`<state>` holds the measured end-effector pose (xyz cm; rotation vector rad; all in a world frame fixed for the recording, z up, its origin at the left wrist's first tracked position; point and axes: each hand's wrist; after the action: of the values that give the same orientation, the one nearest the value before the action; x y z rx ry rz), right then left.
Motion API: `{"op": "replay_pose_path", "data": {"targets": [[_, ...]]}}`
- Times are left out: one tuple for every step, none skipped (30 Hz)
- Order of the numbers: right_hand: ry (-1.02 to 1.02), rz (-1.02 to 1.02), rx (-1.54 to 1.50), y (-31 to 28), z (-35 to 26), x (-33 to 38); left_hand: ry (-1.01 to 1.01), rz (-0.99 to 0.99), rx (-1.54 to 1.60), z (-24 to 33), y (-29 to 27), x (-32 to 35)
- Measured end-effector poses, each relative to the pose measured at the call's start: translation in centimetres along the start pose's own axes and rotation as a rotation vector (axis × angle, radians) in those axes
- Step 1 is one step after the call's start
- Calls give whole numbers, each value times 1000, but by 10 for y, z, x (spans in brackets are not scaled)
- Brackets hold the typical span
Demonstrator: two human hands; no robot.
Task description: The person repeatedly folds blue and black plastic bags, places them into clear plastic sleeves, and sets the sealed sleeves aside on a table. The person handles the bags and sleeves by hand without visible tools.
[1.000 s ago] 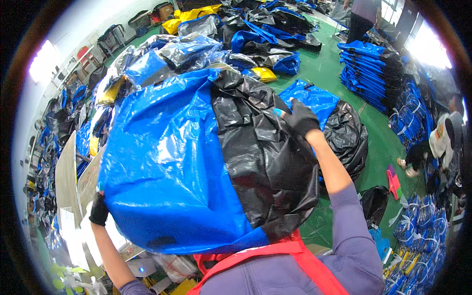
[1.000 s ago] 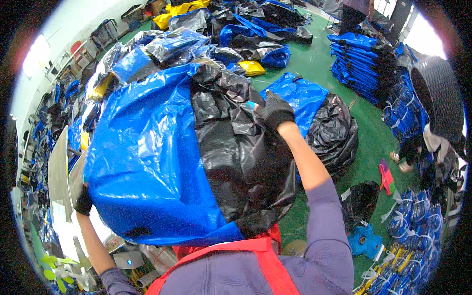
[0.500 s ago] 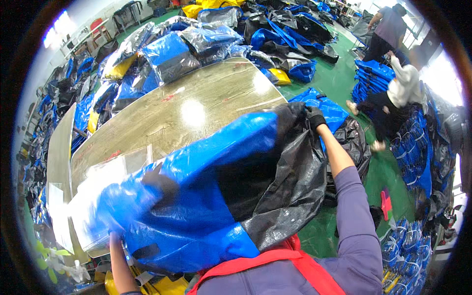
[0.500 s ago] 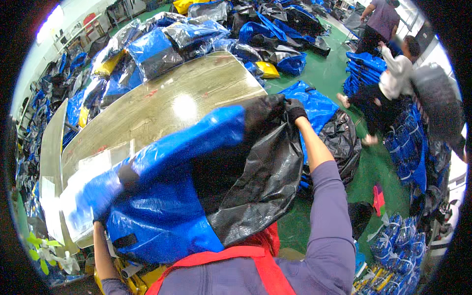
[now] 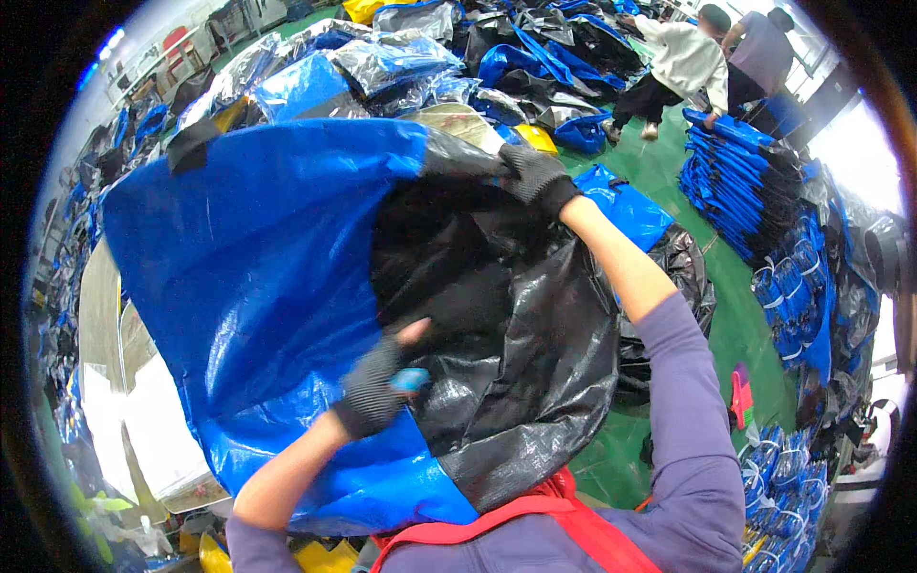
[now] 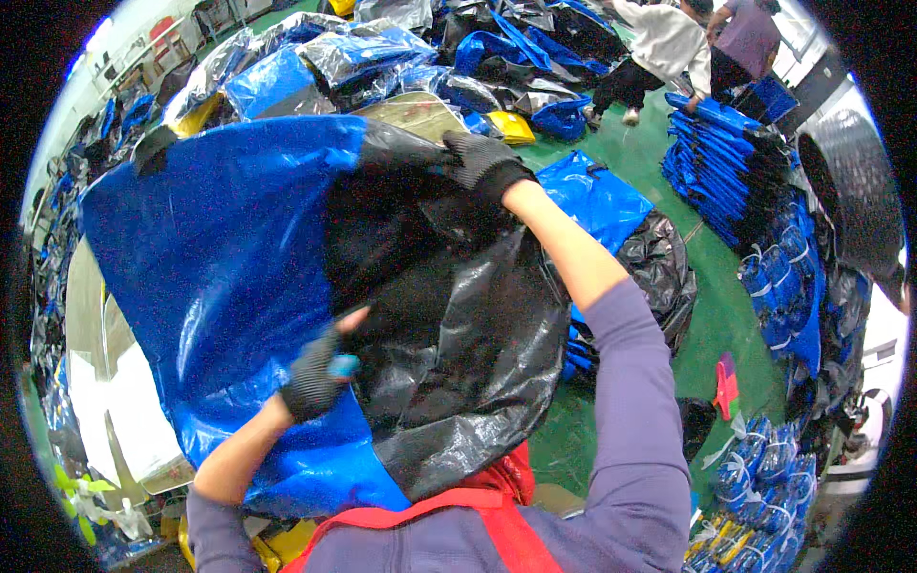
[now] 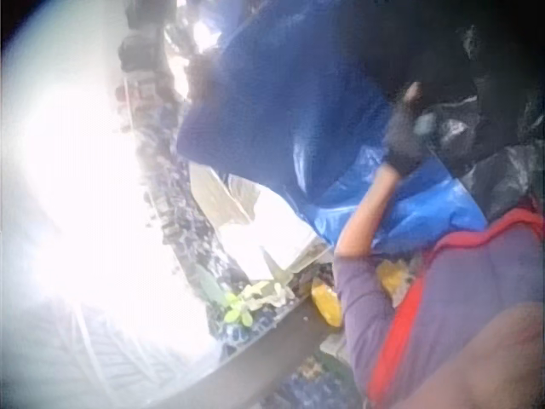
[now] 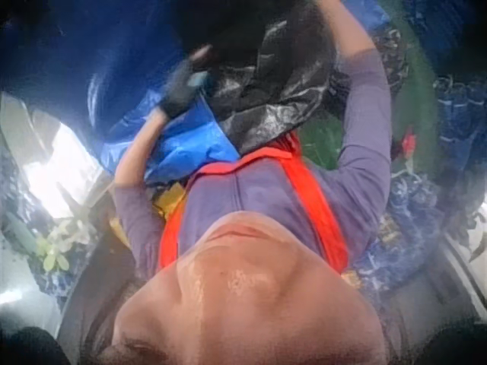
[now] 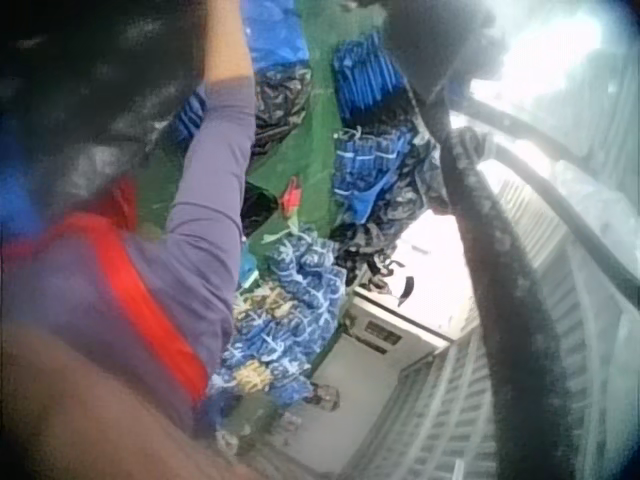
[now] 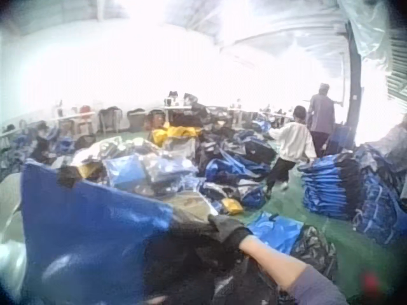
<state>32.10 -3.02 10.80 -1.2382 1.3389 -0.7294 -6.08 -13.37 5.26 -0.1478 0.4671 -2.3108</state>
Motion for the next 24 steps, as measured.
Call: {"op": "replay_pose_path", "data": {"targets": [[65,-44,38,10,-1,-22,100,-170,-93,10,37,-17],[22,41,-3,14,2,-36,202,-438,-192,18,72,-31],[-17,198,-44,11,7,-65,330,-743,-314,28,108,-40],[140,429,57,8,10,-91,597,-629,-389,39,143,-35],[74,727,-54,0,15,-102,774,-537,-524,48,164,-30],[226,655,-150,-5,15,-117,606,-727,-572,52,172,-29],[297,534,-92,-10,14,-120,575,-713,-567,58,179,-34],[340,393,-45,-9,7,-118,488,-830,-599,58,171,-35],[406,262,42,-13,-3,-120,175,-970,-412,56,160,-44],[391,335,-30,-12,-15,-109,-149,-1111,-183,49,145,-61],[189,491,92,-8,-31,-104,-80,-871,-211,38,115,-80],[113,615,192,-8,-43,-97,84,-549,-275,26,93,-98],[-93,440,135,1,-59,-83,194,-208,-529,12,69,-112],[-326,316,68,10,-74,-68,374,245,-856,-1,54,-125],[-163,113,60,12,-72,-54,335,144,-788,-11,50,-125],[-75,-44,65,17,-69,-38,268,63,-734,-18,49,-125],[50,-229,72,22,-58,-19,238,19,-890,-23,48,-122],[195,-413,79,31,-46,-1,131,-24,-842,-23,47,-117],[304,-224,143,35,-24,12,191,0,-757,-23,40,-111],[343,-174,111,45,-7,29,173,-25,-734,-21,30,-103],[195,-234,366,56,9,39,-58,-204,-551,-19,3,-103],[116,-172,296,67,23,45,-275,-15,-563,-20,-31,-105],[144,-188,225,74,35,52,178,393,-384,-24,-76,-104],[179,-214,125,82,43,53,164,732,-476,-35,-126,-102]]}}
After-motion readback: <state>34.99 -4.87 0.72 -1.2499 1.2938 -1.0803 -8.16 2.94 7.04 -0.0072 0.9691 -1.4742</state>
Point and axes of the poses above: each hand's wrist, its own x-axis away from the middle knuckle, its own y-axis out of the palm, z = x × y, and after that the axes turned 8 degrees about -y, right-handed
